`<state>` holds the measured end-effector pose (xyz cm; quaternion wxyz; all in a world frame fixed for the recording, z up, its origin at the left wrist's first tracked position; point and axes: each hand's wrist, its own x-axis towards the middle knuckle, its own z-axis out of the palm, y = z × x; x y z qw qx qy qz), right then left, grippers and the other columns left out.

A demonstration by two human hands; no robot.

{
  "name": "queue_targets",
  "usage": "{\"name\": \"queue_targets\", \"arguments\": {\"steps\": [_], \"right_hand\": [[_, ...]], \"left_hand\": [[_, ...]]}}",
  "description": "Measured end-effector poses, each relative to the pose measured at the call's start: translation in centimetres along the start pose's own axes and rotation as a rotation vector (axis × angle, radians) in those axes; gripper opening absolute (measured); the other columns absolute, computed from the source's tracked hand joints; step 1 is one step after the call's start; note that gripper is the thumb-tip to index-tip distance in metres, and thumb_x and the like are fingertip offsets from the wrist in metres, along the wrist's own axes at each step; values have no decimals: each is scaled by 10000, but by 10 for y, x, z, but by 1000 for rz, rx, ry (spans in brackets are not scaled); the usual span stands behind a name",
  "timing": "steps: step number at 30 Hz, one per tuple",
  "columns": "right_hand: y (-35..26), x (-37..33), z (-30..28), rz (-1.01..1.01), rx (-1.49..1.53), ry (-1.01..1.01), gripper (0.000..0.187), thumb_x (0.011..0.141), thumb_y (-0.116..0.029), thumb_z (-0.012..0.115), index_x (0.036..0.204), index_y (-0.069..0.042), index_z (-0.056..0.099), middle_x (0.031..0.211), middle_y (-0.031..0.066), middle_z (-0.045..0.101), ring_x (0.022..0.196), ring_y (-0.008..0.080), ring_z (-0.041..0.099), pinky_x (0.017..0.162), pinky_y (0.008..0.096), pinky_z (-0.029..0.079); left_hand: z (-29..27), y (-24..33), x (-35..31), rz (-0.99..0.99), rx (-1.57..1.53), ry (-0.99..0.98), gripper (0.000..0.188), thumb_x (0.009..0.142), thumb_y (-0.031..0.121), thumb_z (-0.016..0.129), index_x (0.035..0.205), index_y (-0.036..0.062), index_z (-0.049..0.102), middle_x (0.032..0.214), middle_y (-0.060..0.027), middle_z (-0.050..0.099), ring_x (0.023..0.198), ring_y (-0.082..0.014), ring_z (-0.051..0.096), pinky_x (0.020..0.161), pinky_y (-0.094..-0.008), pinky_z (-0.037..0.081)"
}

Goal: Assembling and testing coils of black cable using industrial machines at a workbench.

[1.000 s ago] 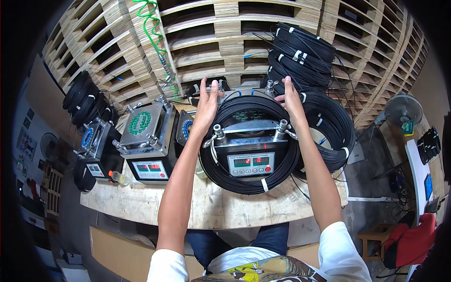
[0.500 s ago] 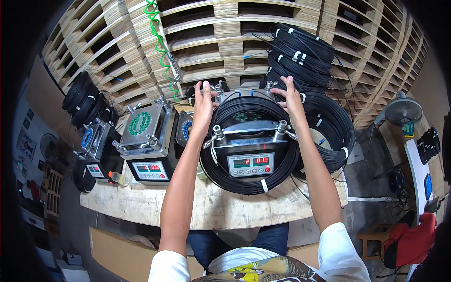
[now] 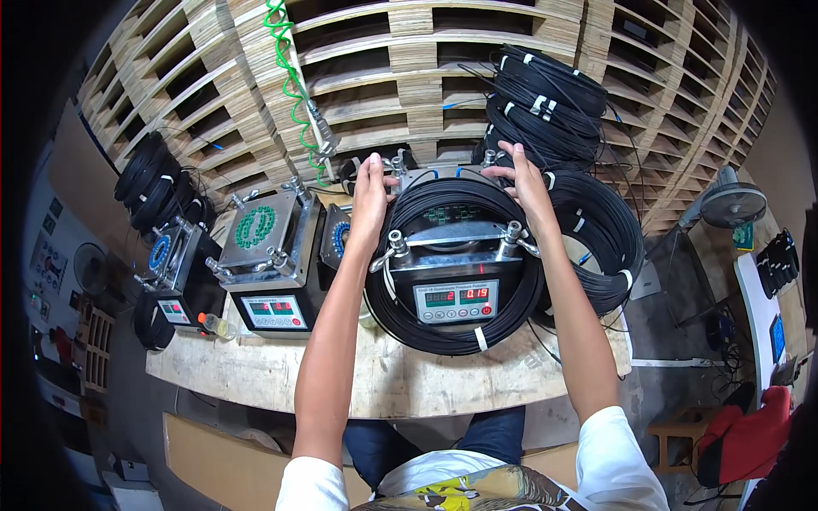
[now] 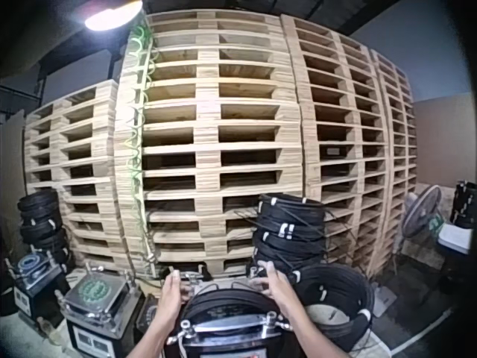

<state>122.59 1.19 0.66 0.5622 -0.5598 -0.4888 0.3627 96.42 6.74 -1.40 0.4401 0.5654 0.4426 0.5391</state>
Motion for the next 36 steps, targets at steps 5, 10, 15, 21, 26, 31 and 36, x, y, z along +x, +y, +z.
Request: {"name": "queue_targets", "arguments": {"steps": [5, 10, 15, 21, 26, 31, 36], "right_hand": [[2, 2, 0, -33, 9, -48, 756, 1044, -648, 260, 1510, -83, 449, 1006, 119, 757, 1012, 185, 671, 904, 335, 461], [11, 8, -2, -122, 14, 26, 711, 1064, -600, 284, 1486, -62, 477, 954, 129, 742, 954, 176, 690, 776, 324, 502], [10, 4, 0, -128, -82, 92, 676, 1067, -585, 294, 1474, -85, 496, 926, 111, 723, 944, 158, 669, 763, 315, 495], [8, 4, -2, -123, -138, 5, 692, 1055, -617, 277, 1499, -124, 470, 951, 102, 725, 1047, 187, 643, 908, 396, 471], [7, 3, 1, -119, -55, -30, 704, 1047, -634, 281, 1521, -139, 442, 998, 101, 735, 1105, 225, 627, 986, 492, 434], [12, 8, 0, -150, -34, 26, 704, 1048, -624, 307, 1502, -112, 473, 1005, 101, 737, 1034, 191, 660, 900, 373, 476], [13, 11, 1, -146, -201, 84, 689, 1053, -605, 333, 1496, -99, 483, 950, 78, 725, 989, 150, 663, 830, 318, 481]], "left_hand": [[0, 2, 1, -40, -2, -3, 730, 1036, 615, 415, 1455, 18, 444, 1050, -93, 646, 986, -161, 614, 820, -310, 501], [6, 15, -9, 47, 80, -59, 726, 1040, 599, 420, 1507, 43, 417, 1074, -115, 663, 1008, -182, 611, 887, -321, 481], [2, 15, -8, 52, 187, -78, 697, 1043, 590, 418, 1495, 59, 448, 1082, -112, 665, 1001, -173, 599, 884, -313, 465], [5, 10, -7, 54, 153, 32, 654, 1044, 564, 449, 1474, 72, 475, 1110, -116, 660, 997, -174, 600, 869, -309, 477], [6, 7, -7, 50, 115, 94, 647, 1040, 549, 472, 1488, 83, 450, 1129, -127, 657, 1038, -195, 616, 868, -337, 523], [7, 12, -7, 71, 165, -16, 663, 1035, 559, 477, 1498, 86, 438, 1086, -132, 668, 1040, -199, 621, 889, -343, 517], [5, 10, -5, 82, 182, -71, 680, 1037, 573, 459, 1482, 59, 462, 1059, -118, 670, 1015, -181, 616, 930, -315, 457]]}}
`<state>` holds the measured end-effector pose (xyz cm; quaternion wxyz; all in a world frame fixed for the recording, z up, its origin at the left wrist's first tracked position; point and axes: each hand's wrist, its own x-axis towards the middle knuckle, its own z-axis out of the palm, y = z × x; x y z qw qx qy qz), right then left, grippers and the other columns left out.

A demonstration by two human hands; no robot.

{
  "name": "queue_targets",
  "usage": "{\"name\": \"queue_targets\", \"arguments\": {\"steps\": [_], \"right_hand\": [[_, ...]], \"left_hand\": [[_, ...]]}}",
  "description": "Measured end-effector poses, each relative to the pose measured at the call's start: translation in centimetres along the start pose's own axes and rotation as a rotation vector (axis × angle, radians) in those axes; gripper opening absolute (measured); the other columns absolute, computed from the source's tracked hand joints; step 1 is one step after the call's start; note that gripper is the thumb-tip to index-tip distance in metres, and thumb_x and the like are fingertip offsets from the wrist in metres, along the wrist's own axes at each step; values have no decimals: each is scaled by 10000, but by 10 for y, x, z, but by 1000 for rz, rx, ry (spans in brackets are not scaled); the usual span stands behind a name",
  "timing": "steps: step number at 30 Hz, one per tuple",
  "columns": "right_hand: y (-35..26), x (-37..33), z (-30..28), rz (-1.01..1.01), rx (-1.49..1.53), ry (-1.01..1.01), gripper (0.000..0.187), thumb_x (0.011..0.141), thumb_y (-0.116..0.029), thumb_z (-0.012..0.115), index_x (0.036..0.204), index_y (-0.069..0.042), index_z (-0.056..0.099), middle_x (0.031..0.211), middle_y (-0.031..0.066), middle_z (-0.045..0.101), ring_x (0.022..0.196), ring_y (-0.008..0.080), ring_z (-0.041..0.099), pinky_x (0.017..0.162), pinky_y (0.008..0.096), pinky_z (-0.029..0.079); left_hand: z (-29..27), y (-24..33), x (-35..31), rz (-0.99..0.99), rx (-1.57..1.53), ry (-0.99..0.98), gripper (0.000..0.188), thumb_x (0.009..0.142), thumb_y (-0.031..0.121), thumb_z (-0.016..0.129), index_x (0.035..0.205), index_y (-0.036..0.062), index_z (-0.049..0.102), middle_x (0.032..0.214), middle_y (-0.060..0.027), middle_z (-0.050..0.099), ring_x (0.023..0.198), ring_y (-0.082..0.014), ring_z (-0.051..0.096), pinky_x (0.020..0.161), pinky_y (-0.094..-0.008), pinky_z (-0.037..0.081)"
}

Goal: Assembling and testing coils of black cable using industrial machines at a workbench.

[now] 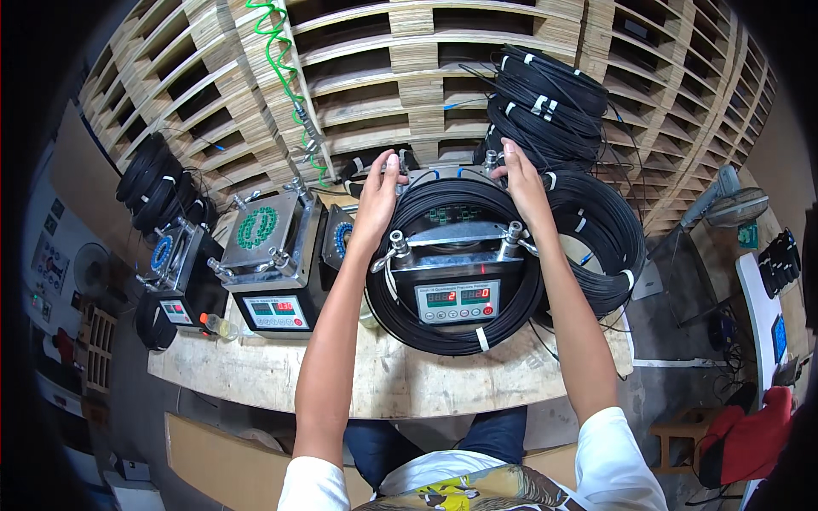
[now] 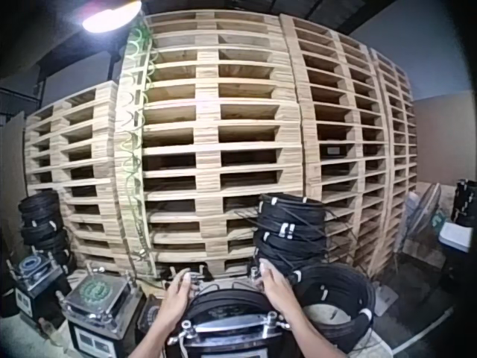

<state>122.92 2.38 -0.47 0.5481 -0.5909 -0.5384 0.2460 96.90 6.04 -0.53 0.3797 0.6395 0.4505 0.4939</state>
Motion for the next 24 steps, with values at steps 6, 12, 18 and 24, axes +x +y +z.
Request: {"name": "queue_targets", "arguments": {"steps": [6, 12, 18, 24], "right_hand": [[-5, -2, -2, 5, 64, -79, 707, 1040, -638, 321, 1522, -136, 448, 1017, 112, 715, 1056, 171, 642, 939, 421, 461], [-6, -4, -1, 85, 225, -55, 762, 1007, -703, 305, 1551, -178, 404, 1134, 128, 697, 1107, 214, 618, 1009, 545, 412], [-7, -4, 0, 109, 187, -9, 847, 976, -746, 345, 1549, -126, 404, 1219, 118, 650, 996, 183, 600, 927, 423, 461], [-5, -2, 2, 28, 61, -22, 854, 975, -710, 426, 1534, -65, 414, 1197, 115, 633, 932, 161, 581, 841, 312, 469]], "left_hand": [[-1, -4, 1, -19, 4, 50, 704, 1037, 583, 450, 1451, 15, 494, 1043, -114, 669, 989, -179, 611, 927, -318, 450], [0, -1, -1, -72, -46, 87, 714, 1033, 584, 457, 1450, 6, 495, 1028, -114, 670, 937, -166, 598, 858, -292, 474], [1, 3, -2, -55, -69, 33, 723, 1031, 578, 468, 1483, 13, 457, 1023, -106, 667, 965, -167, 603, 914, -299, 460], [0, 2, -2, -1, -31, -11, 732, 1031, 586, 461, 1476, 5, 458, 1091, -114, 656, 1011, -179, 606, 970, -307, 435]]}}
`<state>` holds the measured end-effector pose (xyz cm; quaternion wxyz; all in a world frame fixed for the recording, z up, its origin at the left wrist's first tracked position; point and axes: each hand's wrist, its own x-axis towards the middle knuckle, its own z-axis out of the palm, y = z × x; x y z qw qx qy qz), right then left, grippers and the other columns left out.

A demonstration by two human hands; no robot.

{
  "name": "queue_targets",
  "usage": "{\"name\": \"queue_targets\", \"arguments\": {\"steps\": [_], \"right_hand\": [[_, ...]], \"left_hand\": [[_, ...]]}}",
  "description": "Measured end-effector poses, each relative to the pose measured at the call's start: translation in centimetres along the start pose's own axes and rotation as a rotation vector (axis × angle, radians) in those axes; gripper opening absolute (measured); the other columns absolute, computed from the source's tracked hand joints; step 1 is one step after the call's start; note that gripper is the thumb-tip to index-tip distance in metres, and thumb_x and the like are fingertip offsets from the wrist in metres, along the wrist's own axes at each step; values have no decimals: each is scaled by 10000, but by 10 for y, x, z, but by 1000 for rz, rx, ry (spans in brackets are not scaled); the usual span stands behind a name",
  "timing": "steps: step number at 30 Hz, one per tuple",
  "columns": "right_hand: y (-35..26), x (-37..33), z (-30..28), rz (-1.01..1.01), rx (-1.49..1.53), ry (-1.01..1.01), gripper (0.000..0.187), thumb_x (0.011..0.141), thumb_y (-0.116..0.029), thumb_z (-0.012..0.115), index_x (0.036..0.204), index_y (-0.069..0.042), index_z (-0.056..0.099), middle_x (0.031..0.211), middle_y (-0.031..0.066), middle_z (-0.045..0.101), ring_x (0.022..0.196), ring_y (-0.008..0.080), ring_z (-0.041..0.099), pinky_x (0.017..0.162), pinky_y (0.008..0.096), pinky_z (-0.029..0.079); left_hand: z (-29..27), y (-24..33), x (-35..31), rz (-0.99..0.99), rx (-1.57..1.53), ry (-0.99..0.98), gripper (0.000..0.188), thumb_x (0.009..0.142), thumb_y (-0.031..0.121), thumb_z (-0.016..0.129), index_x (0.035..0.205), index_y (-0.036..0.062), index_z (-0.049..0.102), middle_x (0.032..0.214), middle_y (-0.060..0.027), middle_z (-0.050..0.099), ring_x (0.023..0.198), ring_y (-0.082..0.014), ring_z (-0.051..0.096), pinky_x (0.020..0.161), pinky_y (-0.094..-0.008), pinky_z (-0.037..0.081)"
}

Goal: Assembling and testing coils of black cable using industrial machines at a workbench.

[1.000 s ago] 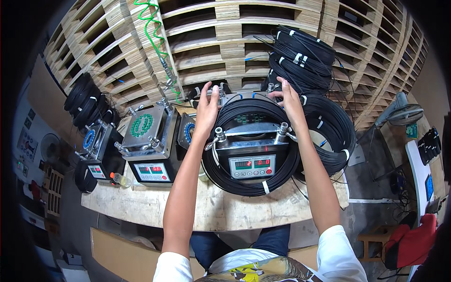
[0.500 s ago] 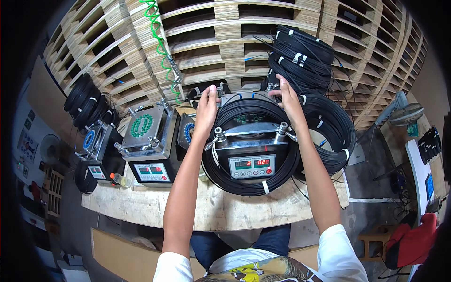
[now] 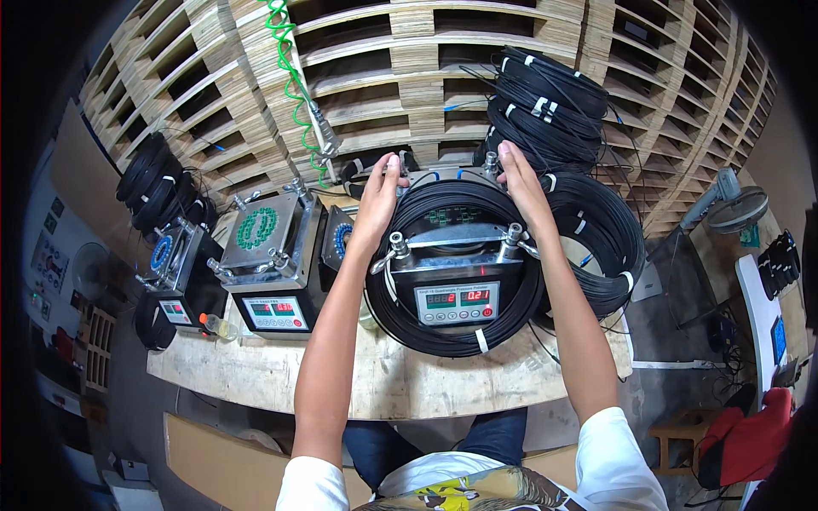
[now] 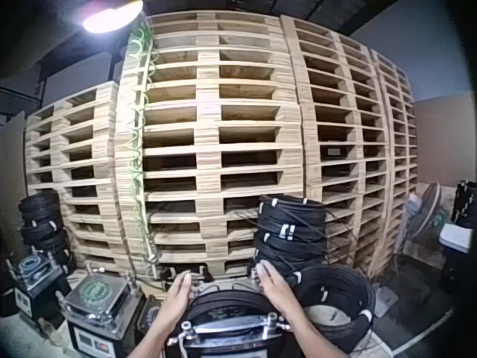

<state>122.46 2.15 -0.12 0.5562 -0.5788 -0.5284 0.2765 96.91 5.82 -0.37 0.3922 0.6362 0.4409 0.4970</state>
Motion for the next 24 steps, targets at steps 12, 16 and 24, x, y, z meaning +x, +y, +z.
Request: {"name": "queue_targets", "arguments": {"steps": [12, 16, 24], "right_hand": [[3, 0, 0, -39, 55, -1, 806, 958, -641, 544, 1515, -69, 432, 1063, 238, 710, 1013, 280, 680, 951, 369, 479], [11, 4, -2, -5, 10, 17, 809, 952, -659, 539, 1497, -67, 458, 1022, 228, 710, 1018, 290, 684, 961, 378, 478], [13, 6, 0, -31, -62, 1, 804, 956, -671, 517, 1494, -75, 471, 997, 221, 706, 1007, 291, 681, 949, 368, 481]], "left_hand": [[0, -6, 3, -71, 28, 77, 796, 1002, 620, 489, 1510, 12, 415, 1238, -208, 645, 1084, -233, 620, 957, -346, 475], [1, 3, -1, -101, 93, 42, 823, 984, 646, 497, 1530, 38, 395, 1284, -234, 630, 1172, -277, 606, 1008, -364, 456], [0, -5, 3, -79, 102, 37, 749, 1014, 631, 451, 1506, 66, 429, 1133, -101, 628, 1136, -181, 550, 1028, -303, 376]]}}
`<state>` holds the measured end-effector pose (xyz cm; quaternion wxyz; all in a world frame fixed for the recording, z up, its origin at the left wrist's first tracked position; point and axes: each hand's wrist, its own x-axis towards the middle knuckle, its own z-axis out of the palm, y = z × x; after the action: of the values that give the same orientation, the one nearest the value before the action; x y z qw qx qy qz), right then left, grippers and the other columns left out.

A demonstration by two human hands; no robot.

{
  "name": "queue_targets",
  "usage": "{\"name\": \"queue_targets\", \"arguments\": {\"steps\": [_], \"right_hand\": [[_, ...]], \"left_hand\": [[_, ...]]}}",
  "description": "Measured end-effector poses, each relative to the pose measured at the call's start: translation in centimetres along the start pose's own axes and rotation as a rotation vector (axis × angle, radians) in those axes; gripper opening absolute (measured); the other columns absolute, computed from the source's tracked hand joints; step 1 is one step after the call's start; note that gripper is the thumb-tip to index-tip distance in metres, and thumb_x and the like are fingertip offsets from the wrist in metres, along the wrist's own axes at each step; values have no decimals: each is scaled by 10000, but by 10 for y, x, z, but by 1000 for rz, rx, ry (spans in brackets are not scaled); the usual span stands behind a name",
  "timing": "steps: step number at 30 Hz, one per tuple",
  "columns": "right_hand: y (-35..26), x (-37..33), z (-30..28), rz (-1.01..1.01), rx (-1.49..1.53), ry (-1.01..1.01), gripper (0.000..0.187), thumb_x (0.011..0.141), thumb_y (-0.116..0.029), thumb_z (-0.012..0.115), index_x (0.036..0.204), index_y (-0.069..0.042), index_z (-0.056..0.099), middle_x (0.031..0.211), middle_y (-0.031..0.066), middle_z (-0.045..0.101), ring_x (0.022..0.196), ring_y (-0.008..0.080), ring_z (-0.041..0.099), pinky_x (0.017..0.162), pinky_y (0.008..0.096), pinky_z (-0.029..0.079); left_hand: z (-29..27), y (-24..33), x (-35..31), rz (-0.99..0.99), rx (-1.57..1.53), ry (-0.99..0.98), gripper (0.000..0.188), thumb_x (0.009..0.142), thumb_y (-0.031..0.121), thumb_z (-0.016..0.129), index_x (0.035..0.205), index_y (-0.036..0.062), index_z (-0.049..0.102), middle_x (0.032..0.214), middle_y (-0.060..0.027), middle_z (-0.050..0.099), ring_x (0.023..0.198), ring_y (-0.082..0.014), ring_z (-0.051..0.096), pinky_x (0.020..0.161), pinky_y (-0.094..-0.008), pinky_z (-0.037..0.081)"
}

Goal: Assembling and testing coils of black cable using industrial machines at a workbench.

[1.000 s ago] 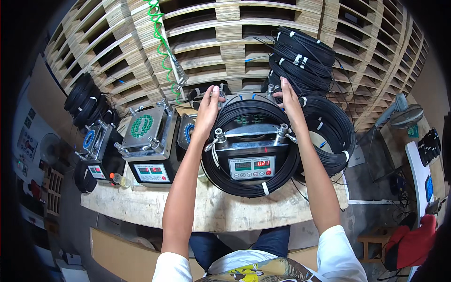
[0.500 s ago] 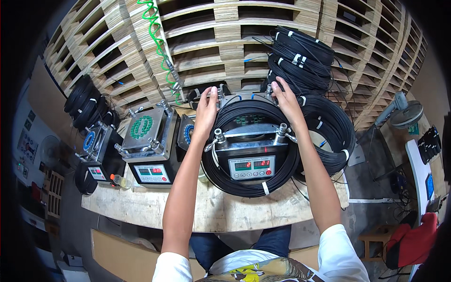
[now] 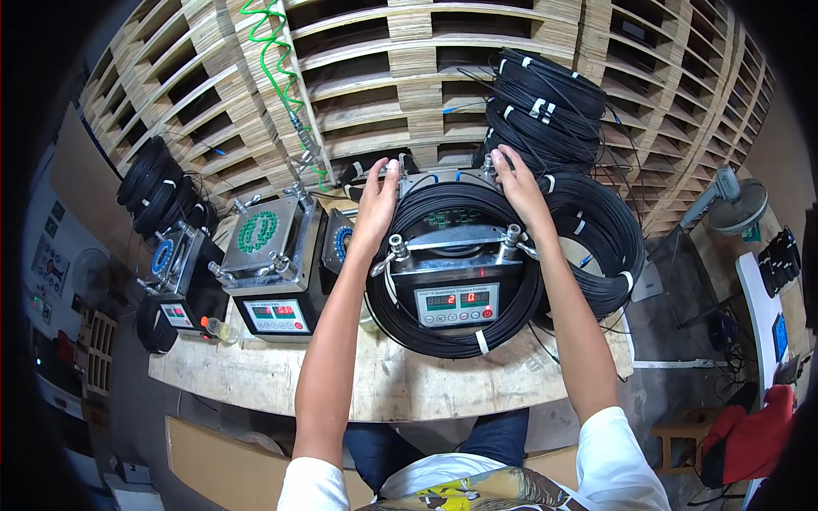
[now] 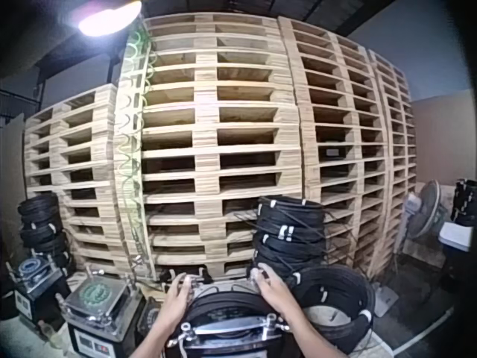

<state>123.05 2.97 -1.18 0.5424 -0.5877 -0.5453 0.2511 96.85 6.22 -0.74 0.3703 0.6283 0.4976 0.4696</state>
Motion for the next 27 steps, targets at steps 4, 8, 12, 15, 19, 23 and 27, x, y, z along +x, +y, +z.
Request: {"name": "queue_targets", "arguments": {"steps": [4, 8, 12, 15, 19, 23, 27], "right_hand": [[-8, -4, -3, 22, 92, -52, 780, 1008, -648, 434, 1529, -67, 423, 1254, 183, 638, 1044, 202, 633, 941, 354, 471], [-11, -5, -2, 27, 163, -53, 809, 991, -722, 349, 1543, -136, 422, 1346, 181, 589, 1088, 240, 630, 956, 415, 469], [-17, -12, -6, 110, 194, -12, 834, 973, -764, 297, 1529, -162, 452, 1265, 169, 580, 1023, 242, 601, 840, 372, 491], [-16, -11, -5, 122, 159, 18, 852, 961, -780, 289, 1525, -165, 462, 1180, 165, 595, 944, 235, 586, 808, 350, 482], [-13, -8, -5, 138, 97, -11, 888, 944, -813, 264, 1529, -175, 458, 1142, 162, 602, 914, 247, 575, 853, 379, 453], [-7, -2, -4, 99, 67, -78, 875, 960, -790, 284, 1526, -146, 460, 1171, 173, 613, 978, 226, 585, 877, 382, 459], [-8, -5, -3, 77, 117, -40, 855, 967, -778, 294, 1528, -154, 458, 1228, 195, 617, 1065, 222, 590, 932, 412, 460]], "left_hand": [[-2, -3, 2, -38, 17, -15, 795, 1001, 644, 458, 1524, 49, 398, 1354, -241, 595, 1235, -310, 579, 1061, -395, 418], [-1, -8, 4, 28, 5, 55, 813, 1001, 655, 446, 1542, 53, 365, 1387, -242, 569, 1225, -312, 580, 1045, -391, 428], [1, 5, -4, 7, -80, 14, 777, 1024, 646, 395, 1540, 66, 370, 1276, -166, 581, 1146, -241, 575, 1003, -360, 430], [1, 7, -6, 39, -48, -17, 734, 1042, 634, 353, 1519, 79, 412, 1150, -88, 598, 1084, -185, 552, 961, -340, 424], [1, -2, -1, 61, -57, -2, 722, 1044, 626, 367, 1501, 72, 436, 1103, -59, 583, 1012, -156, 532, 917, -317, 420], [-2, -16, 9, 40, 10, 35, 784, 1021, 645, 402, 1497, 22, 431, 1338, -217, 585, 1150, -258, 597, 1053, -369, 418], [1, -4, 0, 24, -53, 55, 766, 1018, 617, 449, 1478, 5, 447, 1327, -232, 592, 1204, -276, 591, 1012, -364, 464]]}}
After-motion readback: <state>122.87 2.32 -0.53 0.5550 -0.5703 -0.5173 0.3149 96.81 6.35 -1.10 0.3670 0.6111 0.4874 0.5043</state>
